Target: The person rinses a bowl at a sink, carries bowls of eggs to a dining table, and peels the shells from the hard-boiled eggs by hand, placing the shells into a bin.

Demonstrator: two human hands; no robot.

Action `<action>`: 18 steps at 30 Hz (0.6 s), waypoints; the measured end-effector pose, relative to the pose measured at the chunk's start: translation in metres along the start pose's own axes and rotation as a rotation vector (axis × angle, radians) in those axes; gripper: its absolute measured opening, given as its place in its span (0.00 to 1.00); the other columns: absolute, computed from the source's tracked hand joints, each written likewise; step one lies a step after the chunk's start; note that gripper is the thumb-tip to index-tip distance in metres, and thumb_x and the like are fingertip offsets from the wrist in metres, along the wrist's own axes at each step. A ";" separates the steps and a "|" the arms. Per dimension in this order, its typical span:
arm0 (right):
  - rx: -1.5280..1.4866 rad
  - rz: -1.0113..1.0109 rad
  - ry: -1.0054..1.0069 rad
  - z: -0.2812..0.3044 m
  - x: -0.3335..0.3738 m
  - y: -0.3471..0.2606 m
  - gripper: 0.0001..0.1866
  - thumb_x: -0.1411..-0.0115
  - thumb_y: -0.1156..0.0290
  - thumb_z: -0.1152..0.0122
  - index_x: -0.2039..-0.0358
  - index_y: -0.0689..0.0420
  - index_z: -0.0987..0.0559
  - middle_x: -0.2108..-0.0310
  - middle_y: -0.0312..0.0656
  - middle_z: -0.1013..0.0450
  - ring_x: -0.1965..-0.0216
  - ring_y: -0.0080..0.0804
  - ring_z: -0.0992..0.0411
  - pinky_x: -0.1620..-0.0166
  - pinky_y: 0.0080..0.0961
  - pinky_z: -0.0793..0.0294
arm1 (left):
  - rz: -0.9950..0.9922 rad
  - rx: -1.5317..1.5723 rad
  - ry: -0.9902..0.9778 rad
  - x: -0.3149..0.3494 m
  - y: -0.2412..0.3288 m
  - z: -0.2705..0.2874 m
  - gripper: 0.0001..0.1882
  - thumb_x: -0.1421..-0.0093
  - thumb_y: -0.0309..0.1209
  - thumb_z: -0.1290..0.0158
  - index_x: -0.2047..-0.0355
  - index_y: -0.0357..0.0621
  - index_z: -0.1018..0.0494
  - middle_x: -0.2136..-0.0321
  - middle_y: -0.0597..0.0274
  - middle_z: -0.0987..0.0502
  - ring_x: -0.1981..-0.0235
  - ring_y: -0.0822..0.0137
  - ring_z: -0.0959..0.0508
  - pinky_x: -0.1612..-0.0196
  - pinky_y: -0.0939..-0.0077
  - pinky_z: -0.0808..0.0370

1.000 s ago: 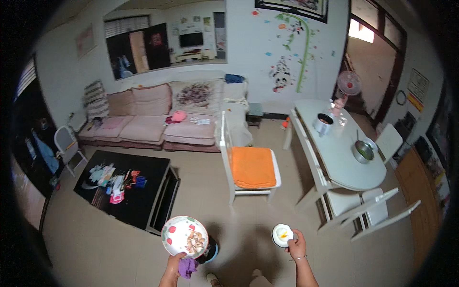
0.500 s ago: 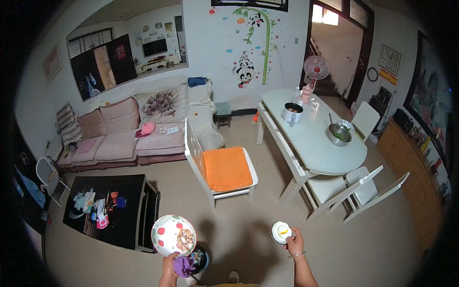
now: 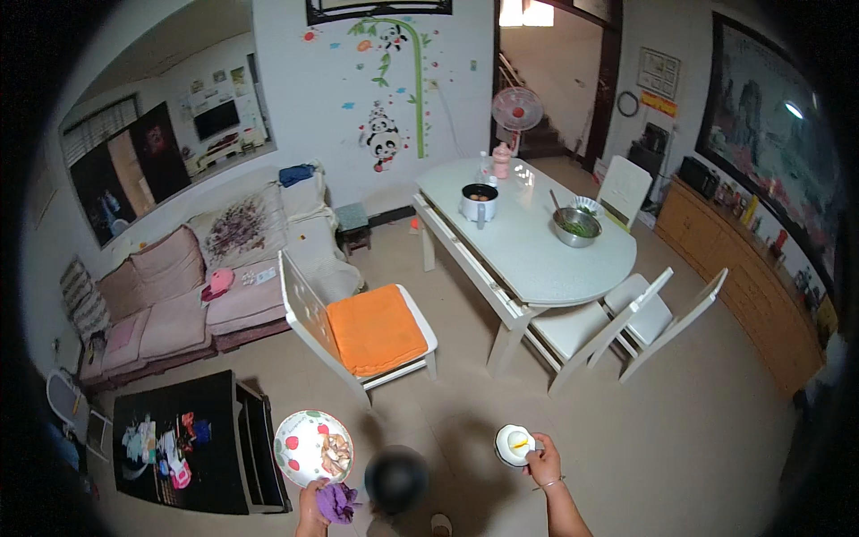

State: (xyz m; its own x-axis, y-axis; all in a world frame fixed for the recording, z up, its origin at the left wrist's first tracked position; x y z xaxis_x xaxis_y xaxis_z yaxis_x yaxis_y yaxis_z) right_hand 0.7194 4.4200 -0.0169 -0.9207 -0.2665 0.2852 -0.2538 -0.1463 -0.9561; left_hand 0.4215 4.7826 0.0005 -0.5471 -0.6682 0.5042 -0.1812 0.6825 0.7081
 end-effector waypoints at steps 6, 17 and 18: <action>-0.013 0.007 0.078 -0.013 -0.010 -0.003 0.21 0.50 0.82 0.54 0.53 0.56 0.34 0.84 0.39 0.32 0.89 0.25 0.33 0.86 0.22 0.34 | 0.250 0.020 0.014 -0.028 -0.003 -0.016 0.17 0.49 0.26 0.52 0.58 0.32 0.34 0.72 0.52 0.26 0.75 0.56 0.23 0.71 0.61 0.23; -0.008 0.009 0.245 -0.066 -0.096 -0.023 0.21 0.49 0.82 0.54 0.53 0.56 0.35 0.82 0.41 0.31 0.89 0.26 0.34 0.86 0.22 0.34 | 0.142 -1.015 -0.609 -0.268 -0.033 -0.006 0.10 0.47 0.37 0.50 0.72 0.43 0.27 0.73 0.59 0.23 0.78 0.64 0.25 0.75 0.72 0.28; -0.004 0.019 0.285 -0.070 -0.106 -0.025 0.21 0.49 0.82 0.54 0.53 0.56 0.35 0.82 0.41 0.31 0.89 0.26 0.34 0.86 0.22 0.34 | 0.390 -0.919 -0.536 -0.276 -0.025 -0.032 0.11 0.48 0.37 0.49 0.71 0.42 0.27 0.73 0.57 0.23 0.78 0.63 0.24 0.75 0.71 0.27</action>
State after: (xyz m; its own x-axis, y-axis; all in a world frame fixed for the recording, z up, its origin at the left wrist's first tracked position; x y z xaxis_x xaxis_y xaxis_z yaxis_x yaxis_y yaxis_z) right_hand 0.8027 4.5185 -0.0274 -0.9713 0.0091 0.2377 -0.2366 -0.1404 -0.9614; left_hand 0.6030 4.9402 -0.1406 -0.7546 -0.0936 0.6494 0.6262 0.1927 0.7554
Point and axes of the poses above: each hand's wrist, its own x-axis away from the middle knuckle, its own z-axis out of the back of the hand, y = z × x, the point moved 2 cm from there along -x, towards the middle knuckle
